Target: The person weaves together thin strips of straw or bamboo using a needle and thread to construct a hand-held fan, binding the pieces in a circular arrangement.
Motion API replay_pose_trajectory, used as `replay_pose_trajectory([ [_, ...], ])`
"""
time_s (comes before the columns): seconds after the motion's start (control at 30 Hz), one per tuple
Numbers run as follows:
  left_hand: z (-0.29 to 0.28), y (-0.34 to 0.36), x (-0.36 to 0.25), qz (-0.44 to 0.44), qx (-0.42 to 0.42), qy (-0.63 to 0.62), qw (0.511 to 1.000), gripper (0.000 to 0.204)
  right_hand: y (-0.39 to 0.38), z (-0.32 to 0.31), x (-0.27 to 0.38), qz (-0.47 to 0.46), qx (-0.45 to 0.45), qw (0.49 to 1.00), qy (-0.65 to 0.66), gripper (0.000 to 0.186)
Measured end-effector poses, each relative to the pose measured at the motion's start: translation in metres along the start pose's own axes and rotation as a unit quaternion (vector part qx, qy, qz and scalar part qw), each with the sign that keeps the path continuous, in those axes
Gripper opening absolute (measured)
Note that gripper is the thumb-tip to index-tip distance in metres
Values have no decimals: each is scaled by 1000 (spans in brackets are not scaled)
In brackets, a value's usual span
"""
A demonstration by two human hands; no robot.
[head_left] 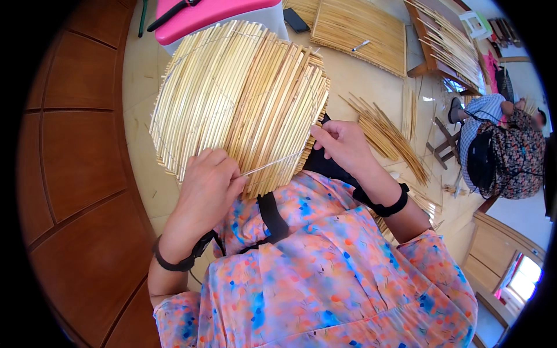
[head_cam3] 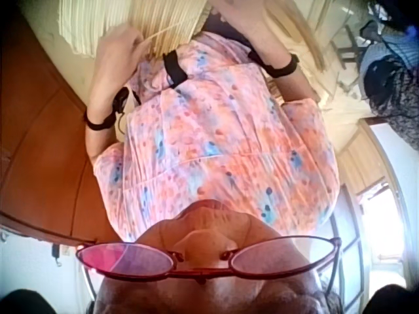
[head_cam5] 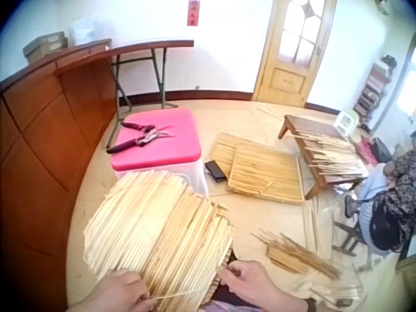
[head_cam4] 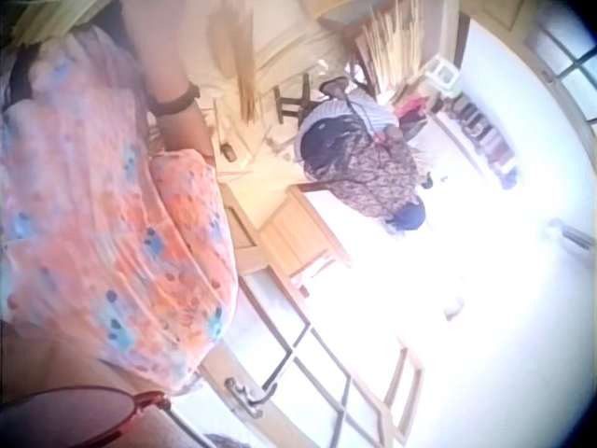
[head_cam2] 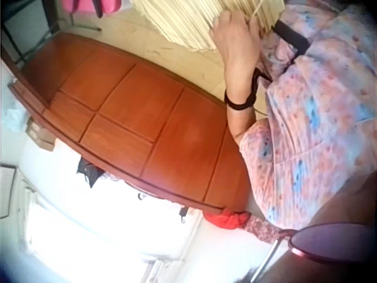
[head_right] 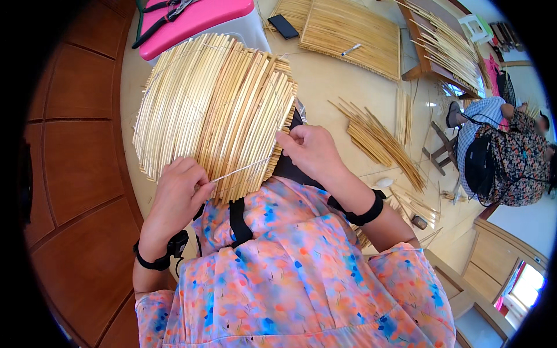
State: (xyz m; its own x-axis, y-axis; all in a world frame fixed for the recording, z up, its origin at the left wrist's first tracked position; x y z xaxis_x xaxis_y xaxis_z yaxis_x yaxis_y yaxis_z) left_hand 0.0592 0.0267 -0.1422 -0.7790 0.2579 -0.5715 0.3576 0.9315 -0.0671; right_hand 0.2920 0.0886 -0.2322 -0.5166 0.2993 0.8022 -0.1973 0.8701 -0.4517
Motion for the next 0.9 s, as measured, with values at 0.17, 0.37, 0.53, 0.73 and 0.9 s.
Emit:
replay_pose_trajectory([
  [0.17,12,18,-18,12,15,-8,1000,14,1,10,0,18,48,993,110,25],
  [0.37,39,46,-38,22,-15,-34,999,12,-2,27,2,-133,13,972,192,29],
  [0.53,36,47,-41,55,-7,-148,987,10,4,16,-10,-116,-3,988,103,28],
  [0.73,9,24,-44,137,62,-182,972,9,6,12,-12,-120,-1,989,90,25],
  [0.9,-17,-20,-23,76,84,-171,979,9,-6,-2,14,-83,-39,985,145,25],
])
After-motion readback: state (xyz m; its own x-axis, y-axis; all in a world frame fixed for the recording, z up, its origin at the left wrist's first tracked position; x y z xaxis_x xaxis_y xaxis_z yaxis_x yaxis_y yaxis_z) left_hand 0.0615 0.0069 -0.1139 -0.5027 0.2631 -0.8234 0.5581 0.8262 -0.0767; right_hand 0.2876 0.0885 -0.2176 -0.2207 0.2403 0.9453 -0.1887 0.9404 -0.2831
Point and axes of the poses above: each hand's wrist, its own y-axis towards the middle knuckle, its own z-axis out of the palm, x = y × z, the point moved 7 cm from there along y, towards the middle knuckle
